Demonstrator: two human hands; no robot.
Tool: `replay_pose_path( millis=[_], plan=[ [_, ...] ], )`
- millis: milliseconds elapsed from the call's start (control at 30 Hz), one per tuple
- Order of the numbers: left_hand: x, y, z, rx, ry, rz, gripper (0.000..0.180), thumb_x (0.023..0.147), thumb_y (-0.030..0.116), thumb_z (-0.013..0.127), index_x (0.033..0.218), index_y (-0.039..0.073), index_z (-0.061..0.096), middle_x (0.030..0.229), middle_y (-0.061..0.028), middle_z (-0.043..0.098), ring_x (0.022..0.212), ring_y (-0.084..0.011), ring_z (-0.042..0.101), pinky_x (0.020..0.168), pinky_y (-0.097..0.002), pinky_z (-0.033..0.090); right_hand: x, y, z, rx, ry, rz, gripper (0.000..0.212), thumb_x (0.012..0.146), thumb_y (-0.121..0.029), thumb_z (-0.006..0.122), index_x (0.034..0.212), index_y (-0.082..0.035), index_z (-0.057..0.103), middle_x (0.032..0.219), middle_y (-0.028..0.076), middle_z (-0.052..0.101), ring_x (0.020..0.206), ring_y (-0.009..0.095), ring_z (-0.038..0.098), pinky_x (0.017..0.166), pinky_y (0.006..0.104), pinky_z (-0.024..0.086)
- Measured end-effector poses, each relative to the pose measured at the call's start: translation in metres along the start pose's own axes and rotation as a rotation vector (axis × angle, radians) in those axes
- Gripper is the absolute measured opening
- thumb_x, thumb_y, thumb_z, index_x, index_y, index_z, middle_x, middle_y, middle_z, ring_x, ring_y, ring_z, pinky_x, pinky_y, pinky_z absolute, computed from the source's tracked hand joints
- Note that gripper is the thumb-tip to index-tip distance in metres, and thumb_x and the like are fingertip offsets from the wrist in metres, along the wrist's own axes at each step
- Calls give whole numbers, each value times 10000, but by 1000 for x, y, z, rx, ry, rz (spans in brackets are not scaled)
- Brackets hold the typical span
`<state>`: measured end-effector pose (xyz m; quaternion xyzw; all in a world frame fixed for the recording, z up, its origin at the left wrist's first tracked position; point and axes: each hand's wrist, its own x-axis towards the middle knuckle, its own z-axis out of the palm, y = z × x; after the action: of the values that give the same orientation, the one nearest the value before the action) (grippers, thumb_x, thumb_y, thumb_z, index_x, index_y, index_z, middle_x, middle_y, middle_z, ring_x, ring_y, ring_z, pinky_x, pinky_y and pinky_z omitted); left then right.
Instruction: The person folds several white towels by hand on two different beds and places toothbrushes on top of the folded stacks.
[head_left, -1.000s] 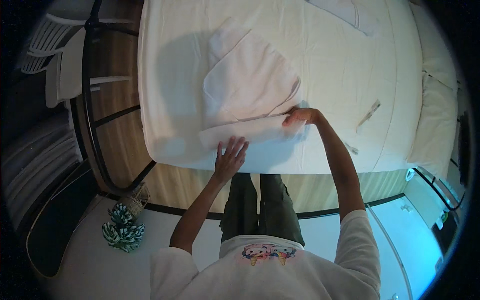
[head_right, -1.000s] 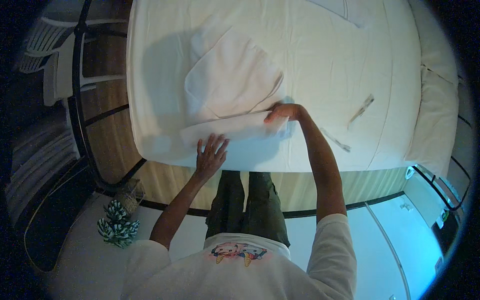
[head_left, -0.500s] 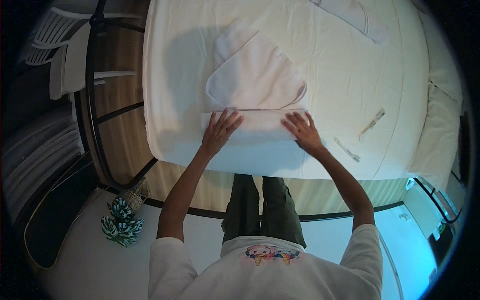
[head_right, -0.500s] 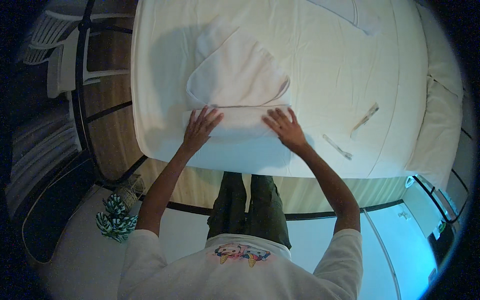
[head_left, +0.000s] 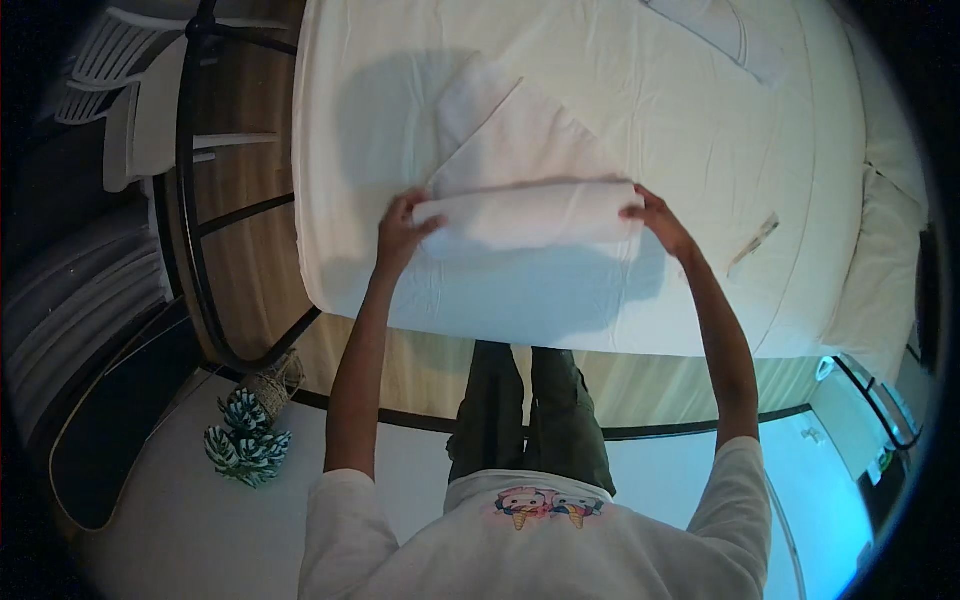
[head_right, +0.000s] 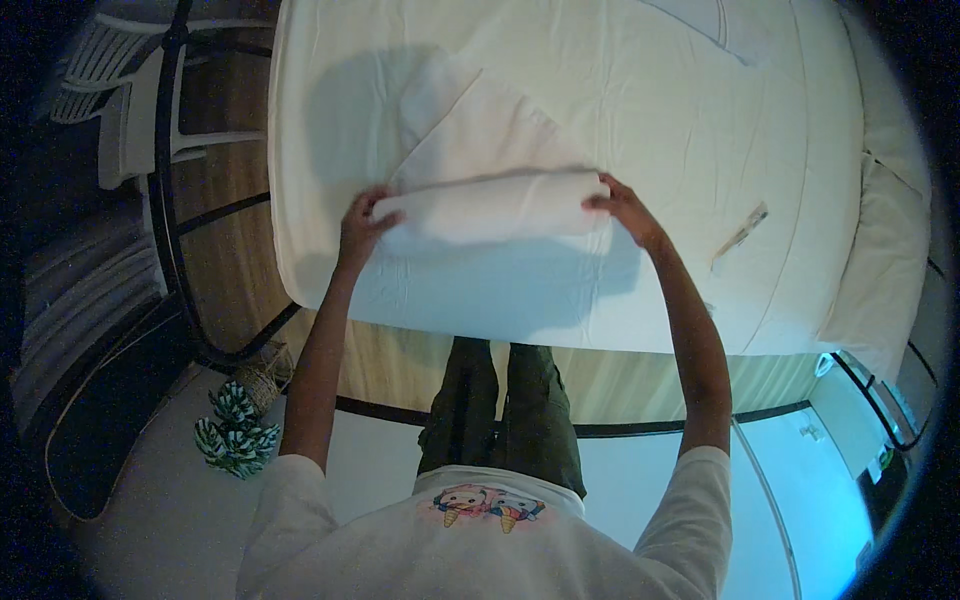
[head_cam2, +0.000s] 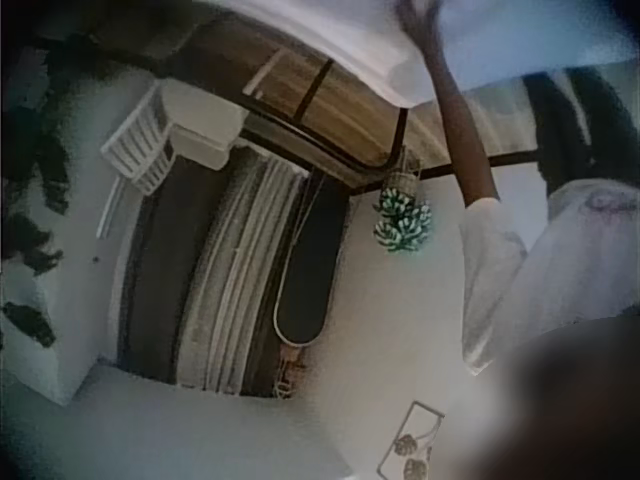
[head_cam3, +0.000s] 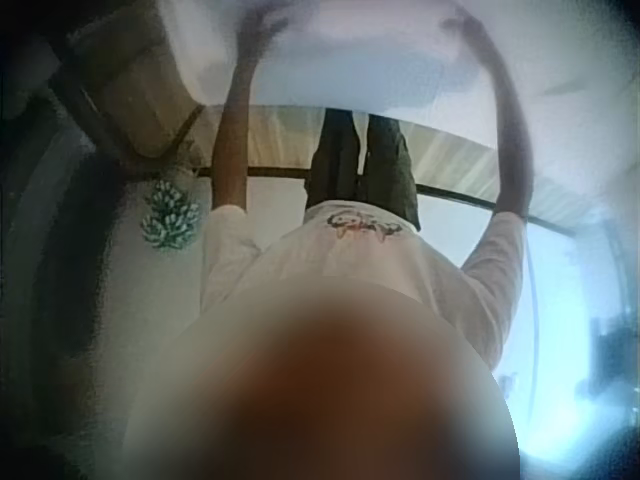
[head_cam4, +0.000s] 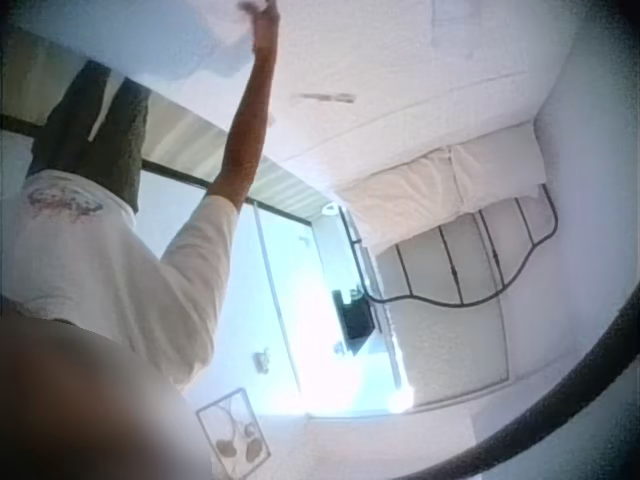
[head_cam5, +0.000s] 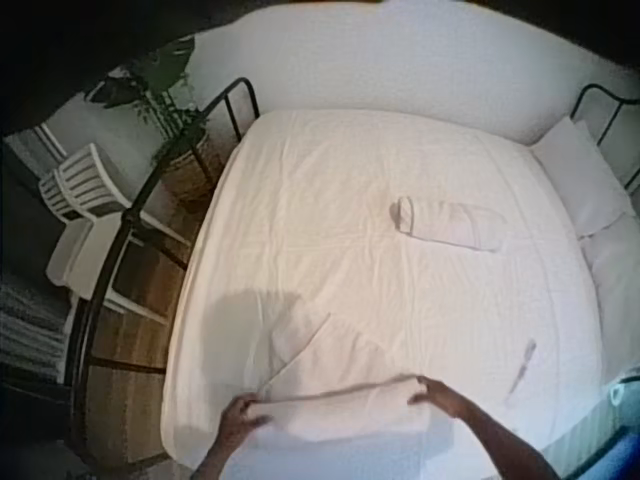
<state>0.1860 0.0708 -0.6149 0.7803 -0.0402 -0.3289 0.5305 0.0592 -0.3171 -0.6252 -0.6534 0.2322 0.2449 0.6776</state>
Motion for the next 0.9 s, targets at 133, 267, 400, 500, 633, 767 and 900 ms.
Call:
replay_pose_path(
  millis=[133, 267, 400, 500, 633, 767, 900],
  plan=[
    [-3, 26, 28, 876, 437, 648, 532, 667, 248, 671, 1139, 113, 468, 1070, -71, 505, 1021, -259, 455, 868, -442, 301, 24, -3, -12, 17, 70, 194, 568, 707, -372, 582, 1128, -10, 465, 1009, 82, 553, 934, 185, 522, 839, 313, 391],
    [-22, 27, 68, 995, 140, 665, 665, 660, 218, 669, 1249, 140, 372, 1297, -85, 341, 1171, -277, 347, 943, -495, 246, 23, -18, -9, 97, 82, 259, 501, 744, -335, 587, 1117, -27, 453, 946, 115, 568, 904, 178, 533, 781, 304, 423],
    [-3, 14, 55, 1182, 47, 610, 858, 572, 137, 714, 1305, 160, 268, 1377, -83, 207, 1223, -279, 292, 977, -510, 230, 3, -45, 46, -804, 605, -371, 560, 709, -340, 649, 1174, -122, 425, 1177, 141, 444, 1051, 260, 461, 848, 367, 396],
    [20, 16, 48, 1229, 111, 699, 888, 531, 63, 720, 1298, 154, 283, 1350, -86, 261, 1190, -283, 330, 942, -483, 285, -4, -61, 73, -1256, 238, -608, 783, 592, -209, 719, 1268, -166, 326, 1256, 86, 364, 1178, 290, 305, 971, 475, 224],
    [33, 25, 49, 1211, 157, 704, 885, 506, 31, 718, 1282, 150, 310, 1270, -97, 367, 1119, -277, 399, 891, -433, 340, 12, -53, 54, -1296, 315, -599, 906, 470, -72, 749, 1267, -170, 328, 1236, 81, 389, 1124, 275, 376, 926, 432, 298],
    [-6, 8, 46, 1076, 29, 663, 864, 478, 37, 726, 1251, 138, 353, 1136, -96, 471, 1047, -247, 455, 872, -375, 350, -14, -33, 60, -1246, 155, -543, 927, 467, -87, 754, 1278, -170, 313, 1220, 96, 409, 1080, 276, 421, 909, 416, 321],
    [-58, 9, 45, 967, -323, 441, 868, 476, 111, 760, 1245, 120, 357, 1133, -94, 477, 1050, -245, 456, 910, -377, 327, -52, -21, 74, -1147, -30, -447, 875, 440, -51, 716, 1235, -141, 362, 1171, 121, 449, 1047, 285, 457, 866, 397, 370]
  ],
)
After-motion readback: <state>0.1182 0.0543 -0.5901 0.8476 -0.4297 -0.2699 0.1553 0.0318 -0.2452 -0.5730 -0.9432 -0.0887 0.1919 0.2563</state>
